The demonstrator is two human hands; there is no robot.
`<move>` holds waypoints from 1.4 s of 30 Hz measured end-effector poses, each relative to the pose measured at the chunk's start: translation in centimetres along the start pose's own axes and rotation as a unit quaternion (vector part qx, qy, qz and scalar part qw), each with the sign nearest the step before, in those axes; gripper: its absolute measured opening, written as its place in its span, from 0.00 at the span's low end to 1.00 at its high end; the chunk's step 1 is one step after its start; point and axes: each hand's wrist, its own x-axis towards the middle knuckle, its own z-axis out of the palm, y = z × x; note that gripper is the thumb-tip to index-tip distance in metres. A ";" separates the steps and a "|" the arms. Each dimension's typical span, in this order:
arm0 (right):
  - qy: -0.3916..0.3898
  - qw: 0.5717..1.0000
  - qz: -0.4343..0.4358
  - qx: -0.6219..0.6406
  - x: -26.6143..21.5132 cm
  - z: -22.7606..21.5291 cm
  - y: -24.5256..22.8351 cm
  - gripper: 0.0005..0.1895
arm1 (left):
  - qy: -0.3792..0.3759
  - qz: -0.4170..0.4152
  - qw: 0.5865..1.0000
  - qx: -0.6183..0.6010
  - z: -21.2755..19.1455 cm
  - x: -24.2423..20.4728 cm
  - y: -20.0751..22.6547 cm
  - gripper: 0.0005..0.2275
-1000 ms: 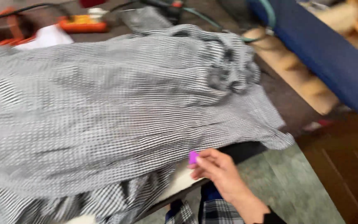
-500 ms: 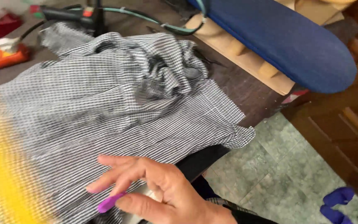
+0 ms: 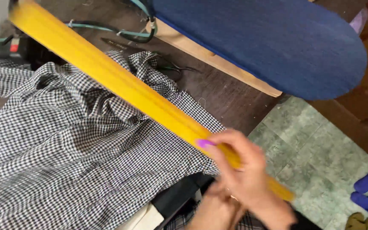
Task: Measuring and marking a checkered fabric garment with a ruler and tailor's chalk on a sewing table.
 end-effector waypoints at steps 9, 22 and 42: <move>0.198 0.885 0.400 -0.131 -12.2 -9.6 9.5 0.05 | -0.093 -0.097 0.933 0.333 -5.9 11.2 -9.3 0.24; 0.244 0.854 0.457 -0.051 -14.7 -6.5 9.1 0.04 | 0.017 -0.121 0.963 0.241 -11.9 14.2 -12.5 0.13; 0.254 0.805 0.536 -0.025 -12.7 -4.8 8.4 0.04 | -0.020 -0.107 0.959 0.261 -10.6 15.2 -13.7 0.16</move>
